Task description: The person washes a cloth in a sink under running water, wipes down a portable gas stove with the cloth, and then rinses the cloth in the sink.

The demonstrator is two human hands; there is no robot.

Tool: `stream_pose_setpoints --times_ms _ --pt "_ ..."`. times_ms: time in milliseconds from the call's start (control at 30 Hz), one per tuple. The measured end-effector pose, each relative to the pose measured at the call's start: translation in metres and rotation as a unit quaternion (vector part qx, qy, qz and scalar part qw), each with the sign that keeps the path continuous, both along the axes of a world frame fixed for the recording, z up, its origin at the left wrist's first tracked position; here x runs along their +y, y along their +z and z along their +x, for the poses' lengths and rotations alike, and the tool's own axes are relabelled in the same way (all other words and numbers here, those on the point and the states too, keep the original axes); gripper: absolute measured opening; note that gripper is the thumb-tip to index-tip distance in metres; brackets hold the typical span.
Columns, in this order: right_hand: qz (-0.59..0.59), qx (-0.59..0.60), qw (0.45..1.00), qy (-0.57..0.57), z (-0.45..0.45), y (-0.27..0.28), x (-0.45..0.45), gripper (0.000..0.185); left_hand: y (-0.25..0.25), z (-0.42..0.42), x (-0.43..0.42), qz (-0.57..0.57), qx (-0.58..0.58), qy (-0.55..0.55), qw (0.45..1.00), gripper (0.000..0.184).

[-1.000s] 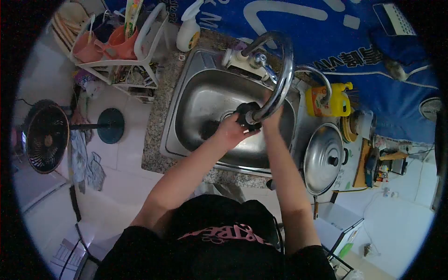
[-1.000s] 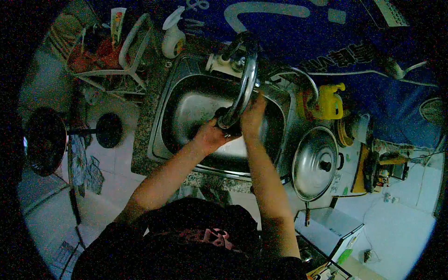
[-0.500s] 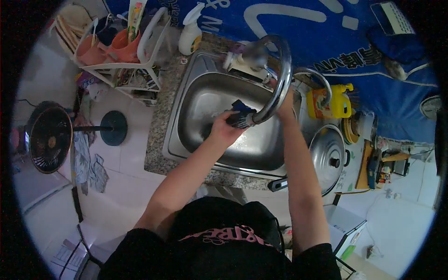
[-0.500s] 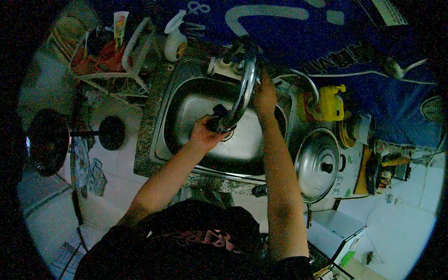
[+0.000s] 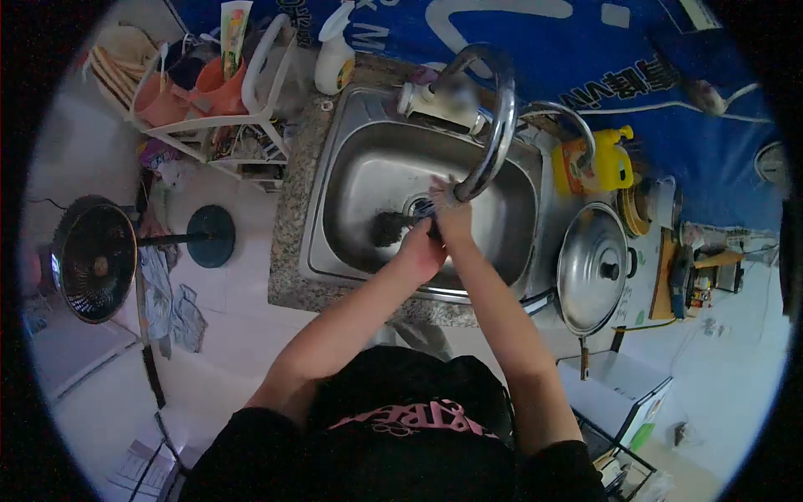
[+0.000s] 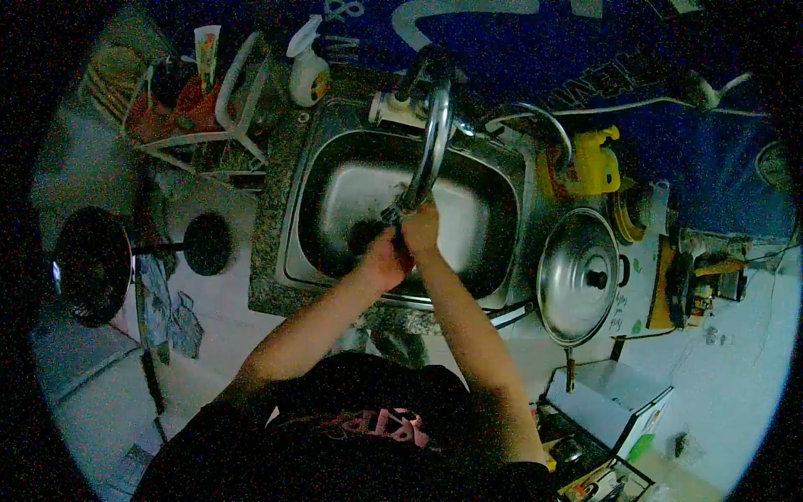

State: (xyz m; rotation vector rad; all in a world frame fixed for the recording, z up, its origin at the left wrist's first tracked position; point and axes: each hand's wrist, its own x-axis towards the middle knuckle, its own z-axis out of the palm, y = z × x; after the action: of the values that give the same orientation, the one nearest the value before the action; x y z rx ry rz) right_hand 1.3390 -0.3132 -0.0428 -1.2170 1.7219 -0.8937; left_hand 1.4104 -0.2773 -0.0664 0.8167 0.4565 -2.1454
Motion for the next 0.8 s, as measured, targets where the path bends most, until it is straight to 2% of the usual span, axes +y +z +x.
stream_pose_setpoints --times_ms 33,100,133,167,233,267,300,333,367,400,433,467,500,533,567,600,633,667,700,733,767,800 --pt "-0.023 -0.03 0.998 -0.055 -0.005 -0.009 -0.001 0.034 -0.006 0.003 -0.004 -0.001 -0.001 -0.004 1.0 0.034" --pt "-0.063 0.016 0.998 0.018 0.009 -0.013 0.016 0.038 -0.03 0.016 -0.032 -0.069 0.08 -0.027 0.994 0.034" --pt "-0.172 0.199 0.957 0.123 0.02 -0.019 0.028 0.044 -0.036 0.031 -0.043 -0.193 0.109 -0.031 0.975 0.032" --pt "-0.25 0.32 0.905 0.127 0.031 -0.015 0.033 0.046 -0.037 0.029 -0.04 -0.19 0.11 -0.035 0.975 0.032" --pt "-0.205 0.218 0.943 0.146 0.013 -0.039 0.012 0.046 -0.033 0.019 -0.04 -0.15 0.015 -0.004 0.989 0.034" --pt "-0.206 0.218 0.943 0.143 0.006 -0.028 0.002 0.046 -0.02 0.007 -0.033 -0.083 -0.021 -0.018 0.996 0.04" --pt "-0.069 0.095 0.992 0.04 -0.002 -0.015 -0.007 0.044 -0.008 0.002 -0.027 -0.084 -0.022 -0.018 0.996 0.04" --pt "0.072 -0.032 0.995 -0.062 -0.005 -0.006 -0.013 0.043 0.005 0.0 -0.022 -0.057 -0.047 -0.045 0.996 0.04" --pt "0.069 -0.031 0.995 -0.059 -0.002 -0.015 -0.01 0.043 0.02 0.002 -0.023 -0.03 -0.072 -0.07 0.995 0.04" --pt "-0.035 0.026 0.999 0.005 0.003 -0.033 0.002 0.039 0.046 0.014 -0.033 -0.042 -0.054 -0.02 0.997 0.038" --pt "-0.135 0.083 0.985 0.07 0.011 -0.045 0.016 0.035 0.026 0.019 -0.037 -0.039 -0.05 -0.016 0.998 0.038" --pt "-0.267 0.275 0.921 0.067 0.035 -0.02 0.026 0.03 -0.016 0.022 -0.037 -0.072 0.123 0.027 0.989 0.037" --pt "-0.265 0.276 0.921 0.072 0.029 -0.026 0.022 0.03 -0.055 0.023 -0.035 -0.105 0.29 0.072 0.949 0.037" --pt "-0.321 0.271 0.902 0.1 0.017 -0.037 0.009 0.032 -0.073 0.023 -0.037 -0.141 0.446 0.115 0.876 0.037" --pt "-0.376 0.265 0.879 0.125 0.017 -0.023 -0.001 0.034 -0.054 0.017 -0.037 -0.143 0.446 0.117 0.876 0.037" --pt "-0.076 -0.046 0.996 -0.019 0.014 -0.007 -0.006 0.035 -0.033 0.001 -0.032 -0.153 0.255 0.027 0.954 0.038" --pt "-0.082 -0.041 0.993 -0.078 0.009 0.003 -0.011 0.034 -0.005 -0.003 -0.033 -0.152 0.053 -0.062 0.985 0.039" --pt "-0.119 -0.008 0.992 -0.05 0.015 0.001 -0.001 0.033 0.019 0.01 -0.04 -0.031 0.007 -0.067 0.997 0.036" --pt "-0.154 0.026 0.987 -0.02 0.023 -0.002 0.011 0.032 -0.006 0.005 -0.042 -0.029 0.01 -0.063 0.998 0.036" --pt "-0.151 0.028 0.988 -0.014 0.025 -0.003 0.016 0.032 -0.05 -0.007 -0.04 -0.043 0.058 0.078 0.994 0.034" --pt "-0.21 0.125 0.969 0.041 0.027 -0.003 0.02 0.029 -0.046 -0.005 -0.042 -0.056 0.103 0.215 0.969 0.032" --pt "-0.267 0.219 0.934 0.094 0.028 -0.004 0.021 0.025 -0.047 0.02 -0.048 -0.183 0.038 -0.008 0.982 0.033"
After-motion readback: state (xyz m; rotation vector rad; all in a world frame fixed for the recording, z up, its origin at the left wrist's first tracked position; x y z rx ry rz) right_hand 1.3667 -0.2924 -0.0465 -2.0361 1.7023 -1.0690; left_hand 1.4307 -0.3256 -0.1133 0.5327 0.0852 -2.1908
